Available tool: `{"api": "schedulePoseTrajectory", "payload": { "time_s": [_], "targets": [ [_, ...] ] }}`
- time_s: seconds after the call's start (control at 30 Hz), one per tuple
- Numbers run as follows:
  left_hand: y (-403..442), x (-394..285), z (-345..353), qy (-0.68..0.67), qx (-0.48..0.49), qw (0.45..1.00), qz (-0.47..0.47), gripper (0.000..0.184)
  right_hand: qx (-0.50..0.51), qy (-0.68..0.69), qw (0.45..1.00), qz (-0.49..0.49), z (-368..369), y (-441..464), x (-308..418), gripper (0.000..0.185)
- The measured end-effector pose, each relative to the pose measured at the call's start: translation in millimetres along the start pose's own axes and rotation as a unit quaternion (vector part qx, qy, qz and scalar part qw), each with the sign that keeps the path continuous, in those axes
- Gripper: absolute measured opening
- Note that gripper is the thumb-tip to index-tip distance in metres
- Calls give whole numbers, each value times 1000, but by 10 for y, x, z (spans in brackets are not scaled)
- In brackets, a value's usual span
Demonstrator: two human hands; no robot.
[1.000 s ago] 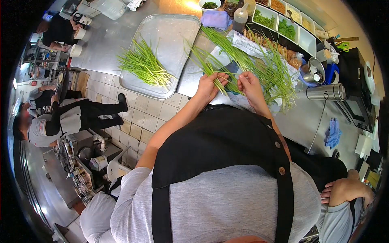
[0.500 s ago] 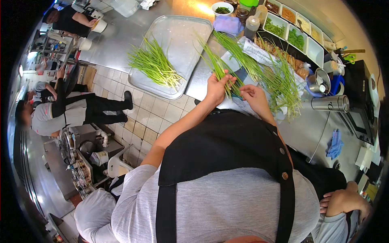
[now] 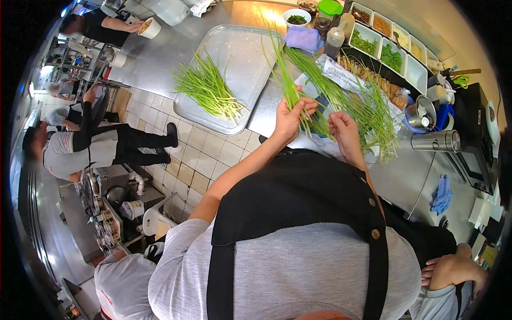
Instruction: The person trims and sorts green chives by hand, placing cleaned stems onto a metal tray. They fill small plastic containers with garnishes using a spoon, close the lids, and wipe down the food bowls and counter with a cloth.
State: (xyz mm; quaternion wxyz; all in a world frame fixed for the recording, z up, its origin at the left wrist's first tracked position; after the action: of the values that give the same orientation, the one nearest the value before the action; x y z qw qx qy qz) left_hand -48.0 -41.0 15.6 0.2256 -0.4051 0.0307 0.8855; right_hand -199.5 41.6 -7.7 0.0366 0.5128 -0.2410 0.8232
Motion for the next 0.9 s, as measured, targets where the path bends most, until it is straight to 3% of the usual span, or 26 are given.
{"api": "schedulePoseTrajectory", "payload": {
  "time_s": [0.13, 0.4, 0.5, 0.6, 0.73, 0.8, 0.9],
  "targets": [
    [52, 22, -206, -9, -62, 998, -8, 38, -7, -80, 995, -53, -106, -42, 147, 8],
    [0, -6, -41, -40, -34, 997, -54, 31, 11, -267, 957, -109, -160, -12, 61, 8],
    [-11, -10, -45, -29, -31, 997, -60, 30, 9, -254, 960, -118, -116, -16, 56, 7],
    [7, 27, -172, -12, -62, 996, -57, 30, -70, -225, 951, -198, -231, -15, 245, 6],
    [44, -3, -359, 1, -120, 992, -44, 28, -262, -386, 837, -285, -820, -115, 676, 13],
    [48, -29, -391, 15, -133, 990, -38, 28, -301, -576, 685, -328, -1069, -256, 866, 19],
    [73, -122, -388, 59, -147, 987, 18, 30, -382, -721, 470, -337, -997, -439, 972, 22]
  ]
}}
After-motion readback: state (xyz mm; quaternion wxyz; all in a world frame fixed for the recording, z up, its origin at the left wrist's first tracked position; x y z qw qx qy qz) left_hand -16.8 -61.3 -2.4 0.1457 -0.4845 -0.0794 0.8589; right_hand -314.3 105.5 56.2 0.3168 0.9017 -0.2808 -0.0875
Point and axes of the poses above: each hand's wrist, its own y-axis towards the middle knuckle, its own z-axis out of the palm, x = y × z, the point moved 1 cm from there along y, towards the middle knuckle, and after that the axes turned 4 degrees about -y, right-handed, at the moved point
